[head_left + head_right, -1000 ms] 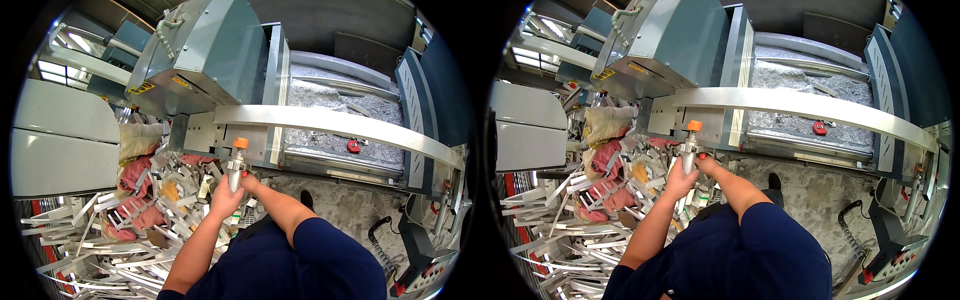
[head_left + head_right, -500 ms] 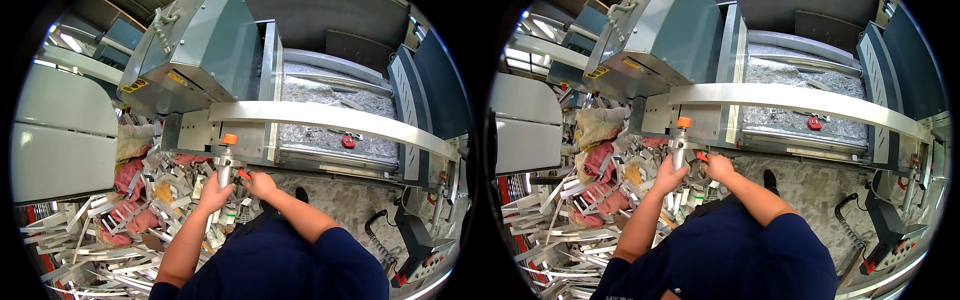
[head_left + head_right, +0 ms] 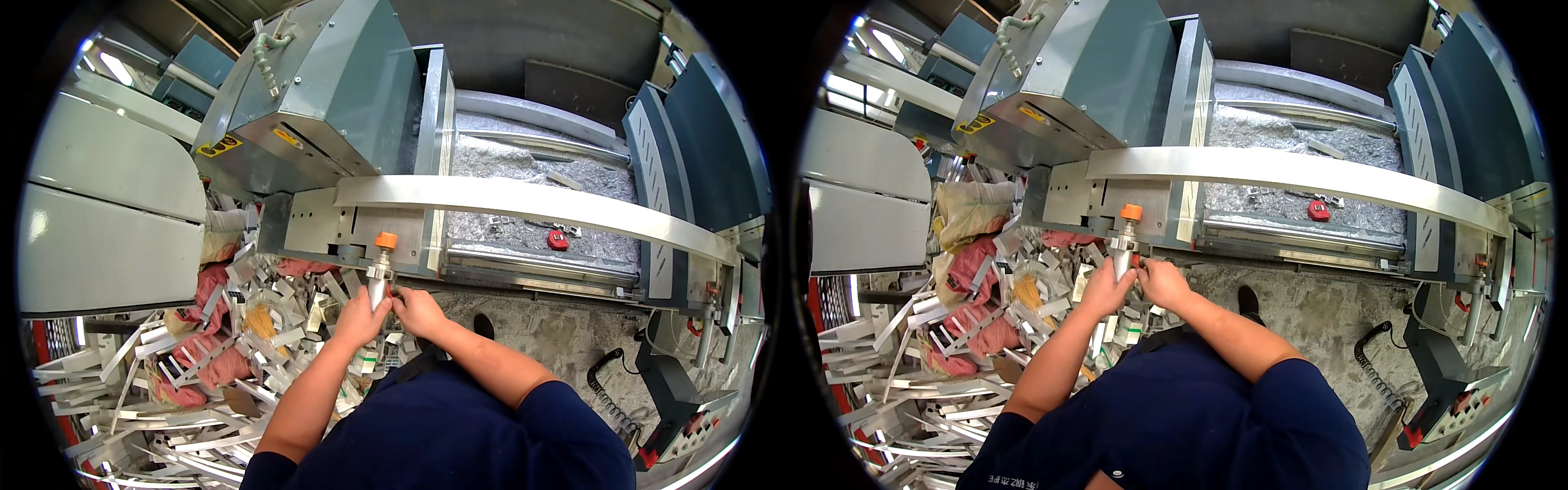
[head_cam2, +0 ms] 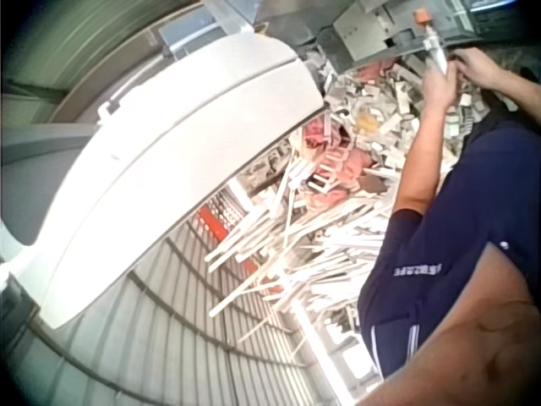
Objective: The person selects a long aluminum profile from a pile of scrap metal and measures it with a tape measure. They then carry the profile to a metal cutting machine, place it into the clamps, and secure it for cutting. The person adjusts the machine's clamps and positions the profile precisely before the clip ends.
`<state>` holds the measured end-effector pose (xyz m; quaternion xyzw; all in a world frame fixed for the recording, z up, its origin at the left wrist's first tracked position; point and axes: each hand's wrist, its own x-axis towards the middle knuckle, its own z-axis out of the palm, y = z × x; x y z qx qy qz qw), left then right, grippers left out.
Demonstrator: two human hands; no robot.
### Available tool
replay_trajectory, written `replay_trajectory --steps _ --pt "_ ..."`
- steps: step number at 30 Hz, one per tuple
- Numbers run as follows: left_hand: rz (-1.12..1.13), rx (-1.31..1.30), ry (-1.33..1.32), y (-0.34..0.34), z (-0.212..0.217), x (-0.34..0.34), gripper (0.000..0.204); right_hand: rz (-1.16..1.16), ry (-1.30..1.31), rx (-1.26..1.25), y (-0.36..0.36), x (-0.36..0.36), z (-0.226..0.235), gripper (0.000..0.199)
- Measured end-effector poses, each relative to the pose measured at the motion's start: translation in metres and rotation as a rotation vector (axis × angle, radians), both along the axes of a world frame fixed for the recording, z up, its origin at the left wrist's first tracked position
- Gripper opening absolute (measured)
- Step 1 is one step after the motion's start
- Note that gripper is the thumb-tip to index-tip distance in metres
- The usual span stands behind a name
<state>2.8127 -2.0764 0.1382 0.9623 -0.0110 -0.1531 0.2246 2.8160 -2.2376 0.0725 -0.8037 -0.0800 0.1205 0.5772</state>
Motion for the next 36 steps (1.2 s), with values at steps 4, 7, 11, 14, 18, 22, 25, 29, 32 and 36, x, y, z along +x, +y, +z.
replay_trajectory --steps 4,7,11,14,18,22,25,29,32,36 --pt "0.012 0.003 0.026 0.009 -0.017 0.0 0.048 -0.003 -0.007 -0.035 -0.002 -0.002 -0.014 0.024" --pt "0.034 0.017 0.046 0.007 -0.016 -0.001 0.048 0.075 0.005 -0.121 -0.011 -0.002 -0.025 0.023" --pt "0.024 0.011 0.025 0.005 -0.013 -0.002 0.051 0.183 -0.135 -0.314 -0.014 -0.006 -0.036 0.019" --pt "0.027 0.024 0.054 0.003 -0.011 0.0 0.052 0.253 -0.275 -0.423 -0.018 -0.006 -0.056 0.019" --pt "0.039 0.043 0.028 0.003 -0.011 -0.001 0.052 0.3 -0.293 -0.54 -0.012 -0.004 -0.06 0.015" --pt "0.059 0.029 -0.017 0.004 -0.014 -0.004 0.05 0.457 -0.126 -0.641 -0.004 0.011 -0.047 0.022" --pt "0.086 0.008 -0.029 0.006 -0.02 -0.007 0.05 0.499 -0.06 -0.62 -0.008 0.013 -0.038 0.029" --pt "0.129 -0.096 -0.007 0.009 -0.018 -0.019 0.051 0.461 0.079 -0.527 -0.034 -0.001 -0.032 0.049" --pt "0.152 -0.236 0.055 0.015 -0.015 -0.032 0.056 0.376 0.17 -0.476 -0.074 -0.026 -0.065 0.063" --pt "0.265 -0.452 0.127 0.026 -0.031 -0.036 0.054 0.368 0.239 -0.387 -0.087 -0.03 -0.075 0.062"
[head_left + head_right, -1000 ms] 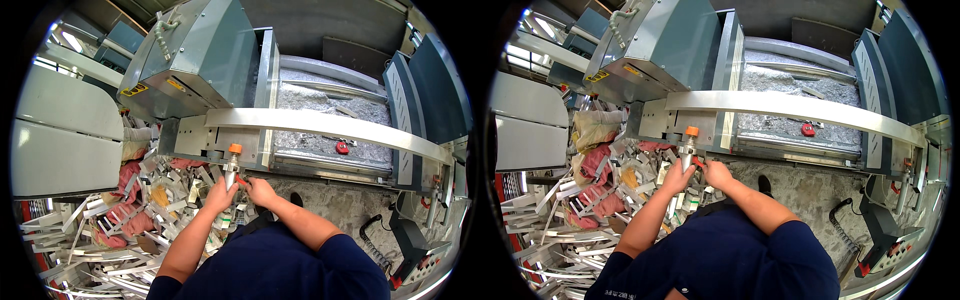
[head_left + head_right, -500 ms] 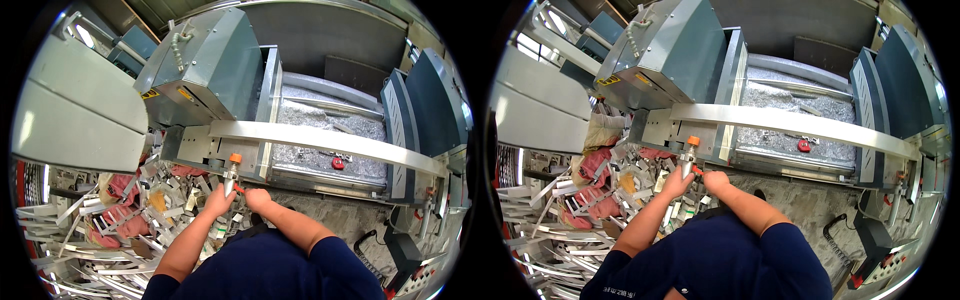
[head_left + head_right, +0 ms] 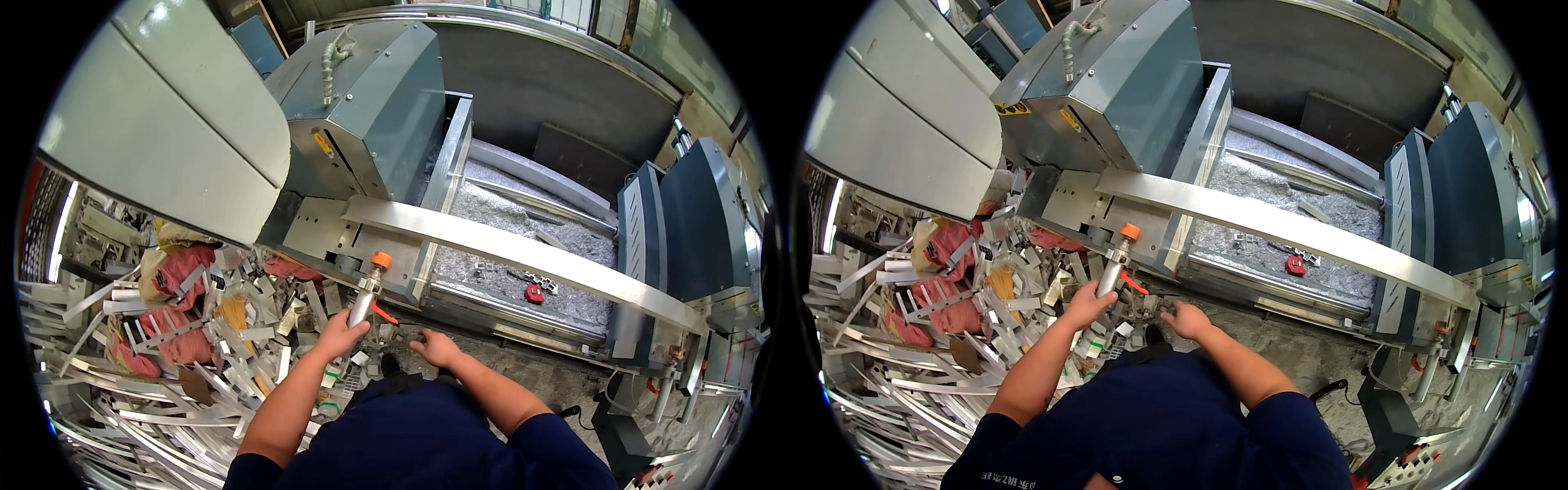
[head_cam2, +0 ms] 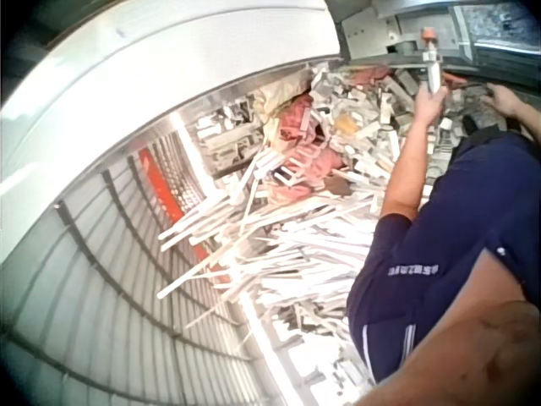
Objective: The person selects a long aluminum profile from a pile of scrap metal and measures it with a tape measure. They then carry the profile to a metal cutting machine, place it into the clamps, and secure it for cutting. The person adjusts the machine's clamps and positions the profile precisely before the clip ends.
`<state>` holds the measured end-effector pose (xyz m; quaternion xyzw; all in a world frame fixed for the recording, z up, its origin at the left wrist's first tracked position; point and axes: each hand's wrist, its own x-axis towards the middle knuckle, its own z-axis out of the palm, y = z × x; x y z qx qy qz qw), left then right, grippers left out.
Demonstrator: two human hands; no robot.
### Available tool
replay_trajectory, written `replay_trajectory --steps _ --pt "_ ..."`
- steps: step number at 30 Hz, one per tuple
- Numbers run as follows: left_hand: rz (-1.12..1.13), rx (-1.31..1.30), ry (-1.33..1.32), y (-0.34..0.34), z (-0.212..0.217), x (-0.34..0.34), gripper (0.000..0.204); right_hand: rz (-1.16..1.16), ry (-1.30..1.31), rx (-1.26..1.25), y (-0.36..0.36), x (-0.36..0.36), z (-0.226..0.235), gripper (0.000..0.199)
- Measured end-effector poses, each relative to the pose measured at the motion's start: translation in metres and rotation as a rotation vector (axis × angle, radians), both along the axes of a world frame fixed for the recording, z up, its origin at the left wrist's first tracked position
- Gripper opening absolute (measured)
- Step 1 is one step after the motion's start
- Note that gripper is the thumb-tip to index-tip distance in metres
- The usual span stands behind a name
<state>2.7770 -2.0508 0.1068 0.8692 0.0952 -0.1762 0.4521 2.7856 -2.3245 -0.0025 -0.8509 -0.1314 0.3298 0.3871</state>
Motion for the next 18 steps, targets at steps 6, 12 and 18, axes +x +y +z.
replay_trajectory --steps 6,12,18 --pt "0.057 0.007 -0.044 -0.013 0.004 0.019 0.049 0.062 -0.125 0.272 0.066 0.043 0.007 0.055" --pt "0.01 0.041 0.035 -0.017 0.015 0.024 0.054 0.032 -0.06 0.159 0.068 0.058 -0.001 0.057" --pt "0.272 -0.255 0.048 0.053 -0.059 -0.044 0.041 0.012 0.035 -0.148 -0.066 -0.004 -0.089 0.063"
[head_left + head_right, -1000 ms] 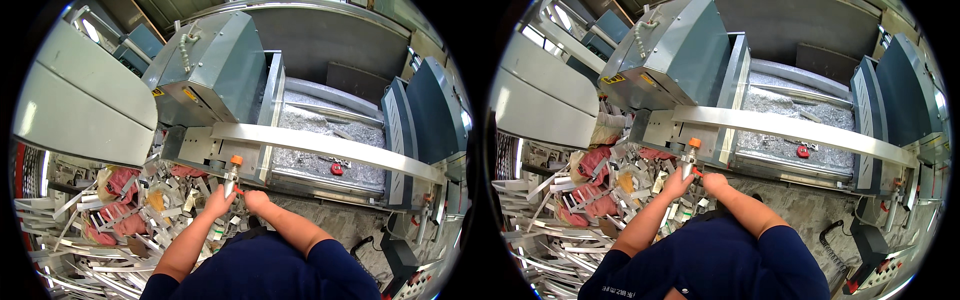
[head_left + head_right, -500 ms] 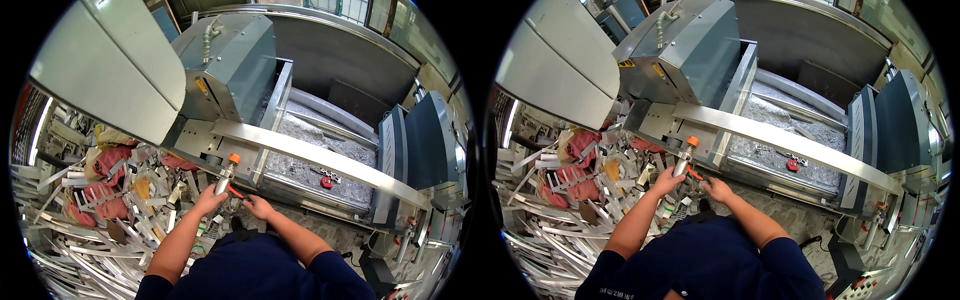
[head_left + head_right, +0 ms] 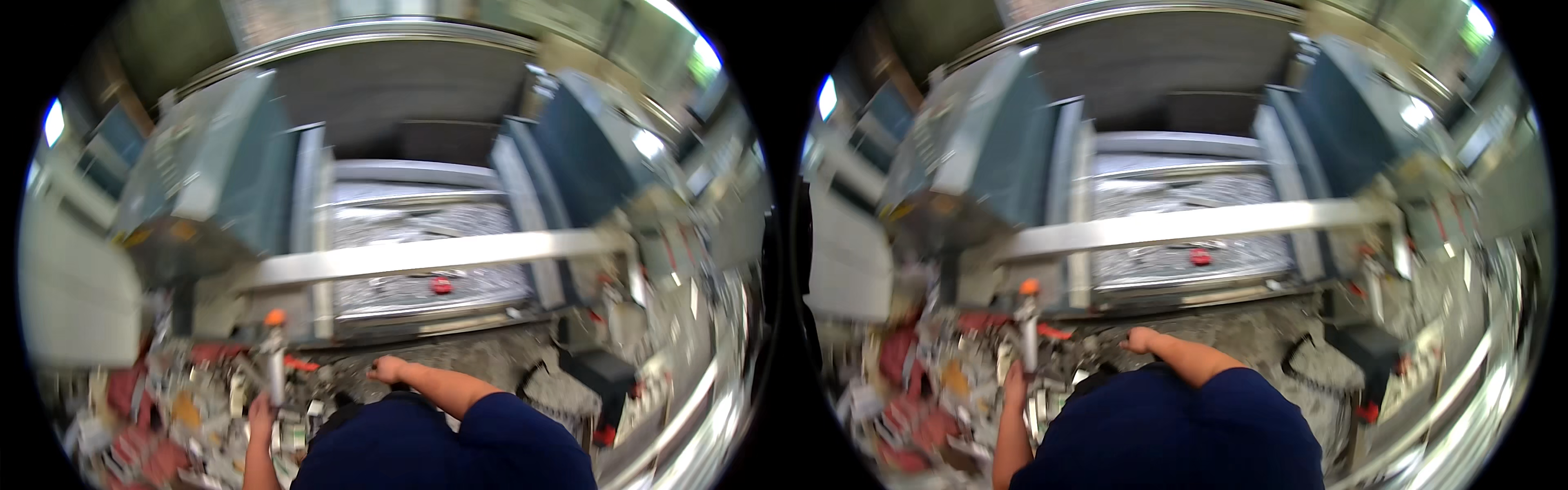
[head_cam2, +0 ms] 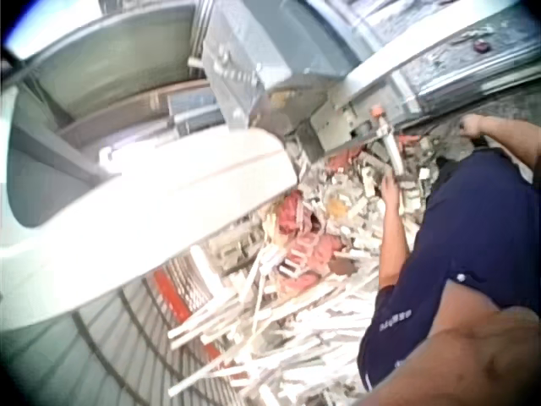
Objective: The person selects a long aluminum profile from a pile of scrap metal and measures it with a tape measure. They then carry the profile to a metal cutting machine, place it into the clamps, and secure it for cutting. The person adjusts the machine's clamps and positions the profile precisely before the clip ends.
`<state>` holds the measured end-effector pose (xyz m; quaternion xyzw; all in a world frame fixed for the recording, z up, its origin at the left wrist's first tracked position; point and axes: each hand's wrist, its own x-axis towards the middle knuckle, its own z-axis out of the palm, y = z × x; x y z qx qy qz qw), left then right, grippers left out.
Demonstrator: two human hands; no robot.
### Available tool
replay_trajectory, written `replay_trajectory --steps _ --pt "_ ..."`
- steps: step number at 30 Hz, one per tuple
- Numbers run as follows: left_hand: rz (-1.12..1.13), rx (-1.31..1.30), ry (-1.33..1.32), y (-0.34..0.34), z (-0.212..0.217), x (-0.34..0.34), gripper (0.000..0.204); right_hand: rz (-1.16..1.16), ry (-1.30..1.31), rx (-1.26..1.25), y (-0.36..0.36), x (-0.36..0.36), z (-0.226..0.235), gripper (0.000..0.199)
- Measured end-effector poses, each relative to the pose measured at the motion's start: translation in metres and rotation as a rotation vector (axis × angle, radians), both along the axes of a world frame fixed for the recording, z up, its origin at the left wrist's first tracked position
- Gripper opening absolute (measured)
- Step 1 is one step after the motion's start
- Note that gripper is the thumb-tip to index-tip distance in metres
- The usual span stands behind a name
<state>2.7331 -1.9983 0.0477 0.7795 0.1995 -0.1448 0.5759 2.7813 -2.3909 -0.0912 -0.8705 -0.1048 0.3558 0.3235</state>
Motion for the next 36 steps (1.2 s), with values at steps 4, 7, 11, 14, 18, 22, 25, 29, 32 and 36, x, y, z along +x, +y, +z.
replay_trajectory --steps 4,7,11,14,18,22,25,29,32,36 --pt "-0.254 0.633 0.493 0.091 -0.08 -0.101 0.052 -0.033 0.113 -0.219 -0.104 -0.048 -0.006 0.06" --pt "-0.548 0.713 0.674 0.08 -0.085 -0.114 0.049 -0.329 0.122 -0.091 -0.157 -0.063 -0.001 0.054" --pt "-0.583 0.617 0.665 0.057 -0.093 -0.1 0.044 -1.043 0.209 0.272 -0.176 -0.068 -0.002 0.041" --pt "-0.657 0.579 0.626 0.039 -0.099 -0.083 0.041 -0.919 0.025 0.053 -0.172 -0.067 -0.004 0.046" --pt "-0.797 0.54 0.53 0.02 -0.12 -0.058 0.037 -0.886 0.001 -0.037 -0.163 -0.102 0.018 0.053" --pt "-0.981 0.455 0.35 0.01 -0.148 -0.04 0.033 -0.965 0.071 -0.066 -0.166 -0.183 0.036 0.054" --pt "-1.001 0.443 0.325 -0.009 -0.166 -0.042 0.034 -0.987 0.165 -0.178 -0.174 -0.277 0.049 0.054" --pt "-1.048 0.568 0.485 -0.058 -0.161 -0.051 0.045 -1.072 0.21 -0.336 -0.2 -0.414 0.074 0.05" --pt "-1.158 0.661 0.712 -0.073 -0.154 -0.063 0.045 -1.344 0.123 -0.307 -0.24 -0.439 0.13 0.044" --pt "-1.095 0.573 0.711 -0.093 -0.152 -0.079 0.044 -1.541 -0.367 -0.404 -0.311 -0.423 0.208 0.042"
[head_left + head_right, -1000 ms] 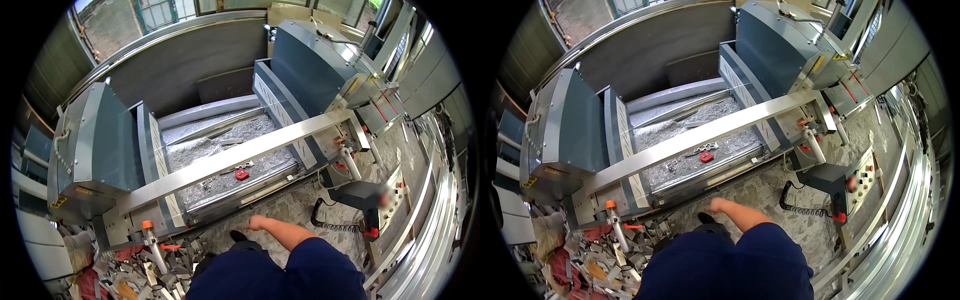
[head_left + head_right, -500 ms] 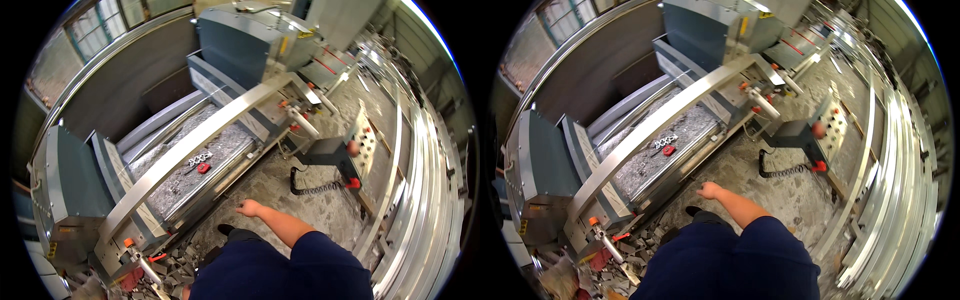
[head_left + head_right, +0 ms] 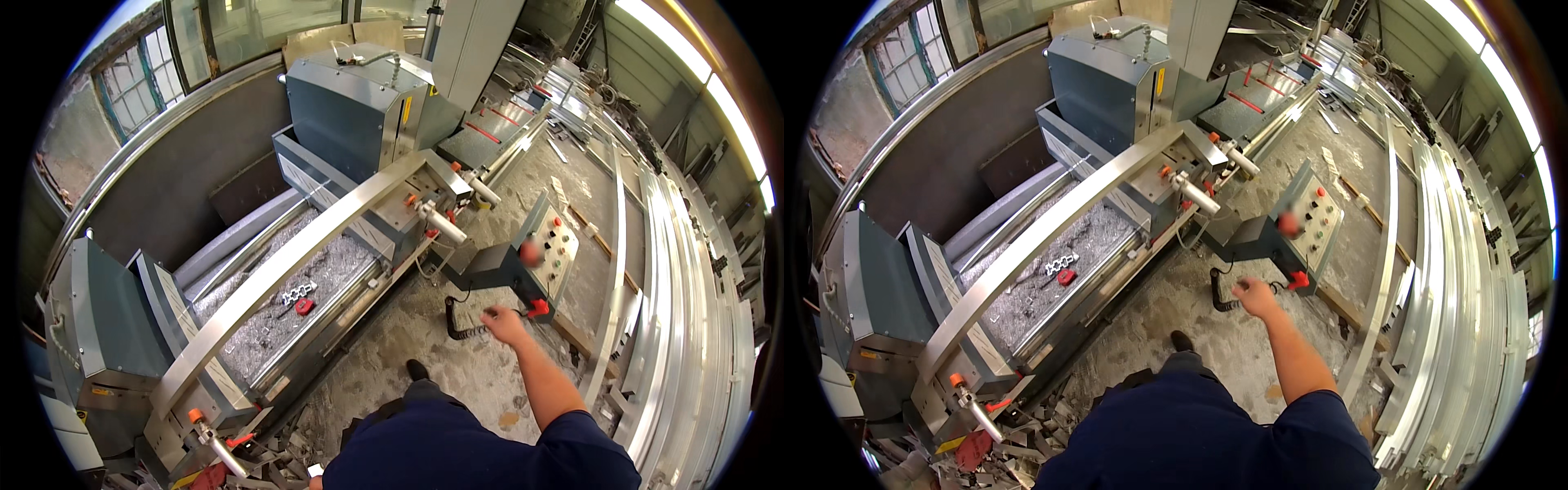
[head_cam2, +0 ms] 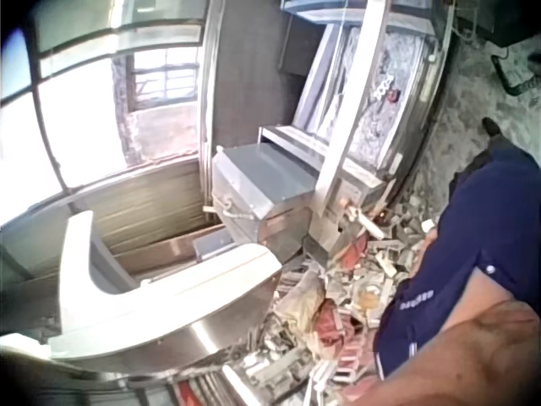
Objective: The person selects a long aluminum profile from a pile of scrap metal and measures it with a tape measure. They then carry the profile to a metal cutting machine, place it into the clamps, and secure it for cutting. The person adjusts the machine's clamps and positions the profile precisely before the clip ends.
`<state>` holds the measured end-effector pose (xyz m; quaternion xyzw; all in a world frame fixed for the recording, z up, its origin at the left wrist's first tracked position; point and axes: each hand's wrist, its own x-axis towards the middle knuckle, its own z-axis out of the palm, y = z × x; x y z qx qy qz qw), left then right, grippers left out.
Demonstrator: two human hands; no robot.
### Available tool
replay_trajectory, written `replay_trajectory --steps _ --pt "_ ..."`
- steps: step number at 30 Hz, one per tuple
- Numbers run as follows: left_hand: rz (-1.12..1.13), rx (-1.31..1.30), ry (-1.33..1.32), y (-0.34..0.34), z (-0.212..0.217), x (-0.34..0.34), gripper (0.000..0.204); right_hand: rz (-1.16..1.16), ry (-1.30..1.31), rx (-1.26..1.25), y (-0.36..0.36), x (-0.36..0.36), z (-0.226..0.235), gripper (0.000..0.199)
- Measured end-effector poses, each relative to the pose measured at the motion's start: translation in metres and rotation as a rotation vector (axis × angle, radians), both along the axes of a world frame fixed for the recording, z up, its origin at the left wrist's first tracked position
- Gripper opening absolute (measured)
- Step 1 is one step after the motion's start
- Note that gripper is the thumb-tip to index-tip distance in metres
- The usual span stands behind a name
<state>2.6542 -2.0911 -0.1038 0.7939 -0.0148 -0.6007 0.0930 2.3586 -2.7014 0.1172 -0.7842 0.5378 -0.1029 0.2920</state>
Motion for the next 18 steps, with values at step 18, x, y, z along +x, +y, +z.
replay_trajectory --steps 18 --pt "0.13 -0.266 -0.28 -0.273 0.054 -0.094 0.056 0.264 0.092 -0.331 -0.394 0.183 -0.003 0.102"
